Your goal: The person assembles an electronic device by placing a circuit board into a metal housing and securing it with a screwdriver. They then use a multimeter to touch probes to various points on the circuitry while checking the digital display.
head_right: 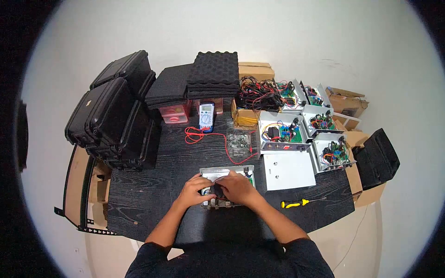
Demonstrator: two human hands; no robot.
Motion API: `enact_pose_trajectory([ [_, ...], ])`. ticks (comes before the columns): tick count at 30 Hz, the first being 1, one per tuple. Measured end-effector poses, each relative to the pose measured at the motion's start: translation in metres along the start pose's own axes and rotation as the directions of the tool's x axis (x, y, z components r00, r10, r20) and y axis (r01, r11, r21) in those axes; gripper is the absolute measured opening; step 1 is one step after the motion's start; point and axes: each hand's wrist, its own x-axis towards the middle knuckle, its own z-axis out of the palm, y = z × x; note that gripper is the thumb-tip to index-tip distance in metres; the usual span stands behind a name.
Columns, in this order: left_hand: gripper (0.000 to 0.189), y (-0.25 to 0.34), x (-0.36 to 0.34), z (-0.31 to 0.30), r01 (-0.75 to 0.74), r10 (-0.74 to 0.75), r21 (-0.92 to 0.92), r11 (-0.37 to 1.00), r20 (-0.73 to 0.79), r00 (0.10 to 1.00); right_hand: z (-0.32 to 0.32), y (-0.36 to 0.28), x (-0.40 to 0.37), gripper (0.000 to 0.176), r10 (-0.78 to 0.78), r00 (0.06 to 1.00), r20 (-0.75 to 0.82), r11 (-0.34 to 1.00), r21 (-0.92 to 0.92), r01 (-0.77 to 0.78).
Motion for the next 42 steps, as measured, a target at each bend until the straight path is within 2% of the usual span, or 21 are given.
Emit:
enact_pose_trajectory([
  [5, 0.043, 0.001, 0.0, -0.002, -0.012, 0.012, -0.016, 1.0, -0.013, 1.0, 0.002, 0.0, 0.0, 0.031, 0.017, 0.999, 0.04, 1.0, -0.014, -0.017],
  [8, 0.042, 0.006, 0.002, -0.003, -0.026, 0.026, -0.008, 1.0, -0.019, 0.999, 0.005, 0.001, -0.001, 0.027, 0.017, 1.0, -0.023, 1.0, 0.01, -0.017],
  [14, 0.038, 0.006, 0.004, -0.003, -0.05, 0.049, -0.006, 0.999, -0.026, 0.998, 0.01, 0.0, -0.001, 0.025, 0.023, 1.0, 0.013, 0.997, -0.08, -0.022],
  [17, 0.037, 0.007, 0.004, -0.005, -0.049, 0.049, 0.01, 0.999, -0.012, 0.999, 0.009, 0.001, -0.001, 0.032, 0.038, 0.997, 0.069, 0.994, -0.109, -0.03],
  [18, 0.037, 0.008, 0.004, -0.006, -0.045, 0.046, 0.018, 0.999, -0.004, 0.999, 0.005, -0.002, -0.001, 0.034, 0.018, 0.999, 0.043, 0.996, -0.091, -0.014],
  [20, 0.04, 0.011, 0.001, -0.004, -0.015, 0.022, 0.071, 0.997, -0.094, 0.995, -0.008, -0.01, -0.005, 0.036, -0.024, 1.0, -0.012, 0.998, -0.054, 0.023],
  [23, 0.047, 0.01, 0.002, -0.001, 0.032, -0.016, 0.088, 0.996, -0.174, 0.985, -0.02, -0.021, -0.027, 0.038, -0.069, 0.99, -0.126, 0.992, 0.095, 0.081],
  [24, 0.05, 0.01, 0.004, 0.0, 0.047, -0.032, 0.08, 0.996, -0.19, 0.981, -0.035, -0.031, -0.031, 0.041, 0.076, 0.995, 0.065, 0.984, 0.158, -0.086],
  [25, 0.054, 0.015, 0.007, -0.006, 0.029, -0.014, 0.107, 0.994, -0.144, 0.989, -0.064, -0.055, -0.031, 0.043, 0.208, 0.943, 0.26, 0.947, 0.186, -0.261],
  [26, 0.053, 0.016, 0.008, -0.006, 0.031, -0.01, 0.142, 0.989, -0.143, 0.99, -0.079, -0.067, -0.032, 0.045, 0.32, 0.836, 0.447, 0.883, 0.179, -0.434],
  [29, 0.051, 0.022, 0.012, -0.005, 0.05, -0.014, 0.24, 0.969, -0.149, 0.989, -0.076, -0.067, -0.048, 0.053, 0.333, 0.825, 0.457, 0.91, 0.073, -0.408],
  [31, 0.049, 0.027, 0.017, -0.007, 0.09, -0.039, 0.301, 0.949, -0.172, 0.984, -0.065, -0.061, -0.056, 0.058, 0.331, 0.839, 0.432, 0.911, 0.087, -0.403],
  [35, 0.047, 0.025, 0.018, -0.023, 0.074, -0.046, 0.145, 0.987, -0.185, 0.982, -0.056, -0.057, -0.058, 0.06, 0.317, 0.856, 0.409, 0.922, 0.078, -0.379],
  [38, 0.046, 0.044, 0.007, -0.047, 0.074, -0.052, 0.224, 0.972, -0.102, 0.993, -0.061, -0.063, -0.055, 0.06, 0.272, 0.898, 0.347, 0.953, 0.033, -0.301],
  [39, 0.045, 0.043, -0.004, -0.051, 0.042, -0.013, 0.298, 0.954, -0.101, 0.995, -0.063, -0.065, -0.053, 0.059, 0.294, 0.895, 0.336, 0.949, 0.012, -0.316],
  [42, 0.047, 0.053, -0.034, -0.064, 0.045, -0.032, 0.327, 0.944, -0.046, 0.998, -0.067, -0.068, -0.041, 0.058, 0.363, 0.876, 0.317, 0.929, -0.05, -0.367],
])
